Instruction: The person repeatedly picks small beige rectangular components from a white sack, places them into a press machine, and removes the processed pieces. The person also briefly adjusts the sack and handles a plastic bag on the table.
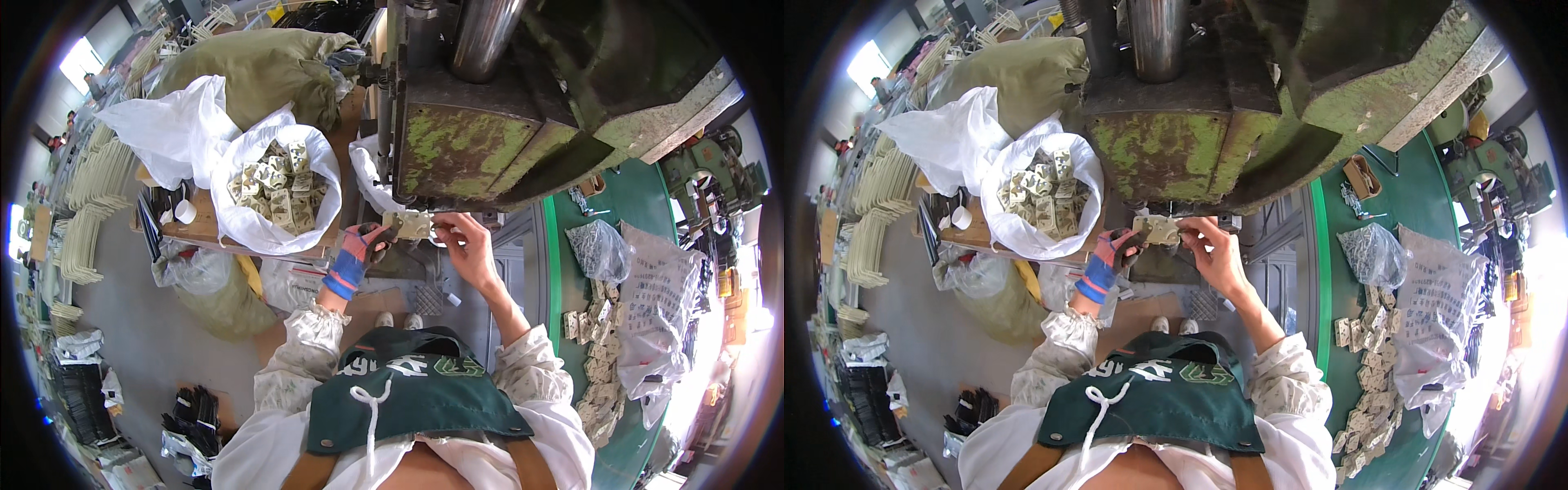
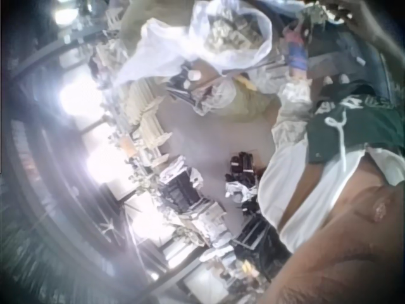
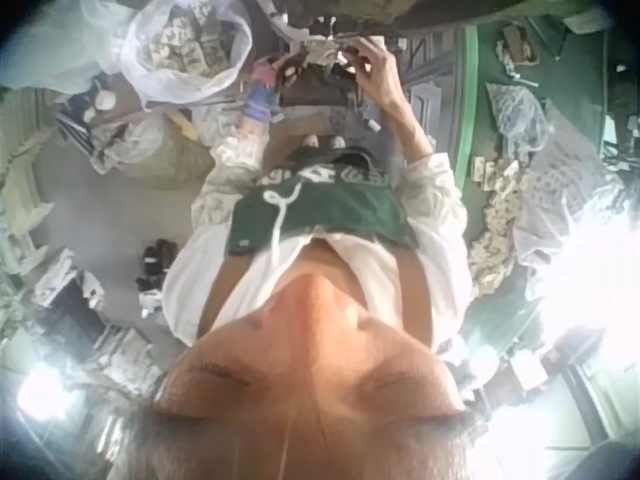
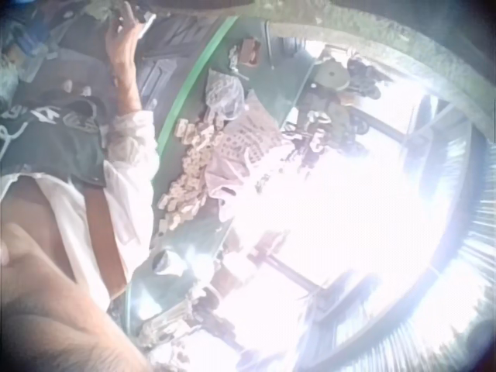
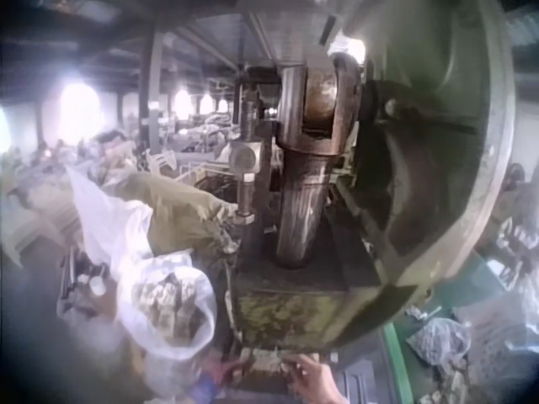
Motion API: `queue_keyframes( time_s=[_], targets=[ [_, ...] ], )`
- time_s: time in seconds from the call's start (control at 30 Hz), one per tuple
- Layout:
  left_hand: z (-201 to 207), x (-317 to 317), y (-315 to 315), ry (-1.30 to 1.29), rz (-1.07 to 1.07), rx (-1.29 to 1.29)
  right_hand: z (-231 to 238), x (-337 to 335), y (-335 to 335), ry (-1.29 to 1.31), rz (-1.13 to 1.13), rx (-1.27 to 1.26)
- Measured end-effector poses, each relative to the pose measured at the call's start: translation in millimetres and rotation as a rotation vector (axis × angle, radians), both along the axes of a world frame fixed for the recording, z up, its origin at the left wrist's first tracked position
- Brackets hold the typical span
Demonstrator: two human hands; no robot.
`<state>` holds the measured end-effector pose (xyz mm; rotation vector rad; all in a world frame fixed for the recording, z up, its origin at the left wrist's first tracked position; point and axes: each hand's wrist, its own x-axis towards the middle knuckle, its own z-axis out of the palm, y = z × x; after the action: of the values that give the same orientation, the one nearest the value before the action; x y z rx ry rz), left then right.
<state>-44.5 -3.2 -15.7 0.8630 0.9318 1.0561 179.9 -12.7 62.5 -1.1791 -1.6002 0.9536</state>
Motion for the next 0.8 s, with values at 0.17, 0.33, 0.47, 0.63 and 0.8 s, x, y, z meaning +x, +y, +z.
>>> queue_keyframes(
  time_s=[0.17, 0.33, 0.47, 0.63, 0.8],
  targets=[
    [9, 4, -4, -0.075, 0.054, -0.156, -7, -10, 4, -0.185, -0.052, 0.64],
    [7, 5, -5, -0.038, 0.078, -0.111, -12, -18, 13, -0.422, -0.014, 0.935],
    [16, 4, -7, -0.016, 0.053, -0.115, -15, -14, 13, -0.555, 0.016, 0.918],
    [10, -5, -2, 0.002, -0.021, -0.093, -3, -6, 5, -0.441, 0.027, 0.645],
    [29, -1, 2, 0.245, -0.044, -0.145, -18, -5, 16, 0.303, -0.08, -0.454]
  ],
)
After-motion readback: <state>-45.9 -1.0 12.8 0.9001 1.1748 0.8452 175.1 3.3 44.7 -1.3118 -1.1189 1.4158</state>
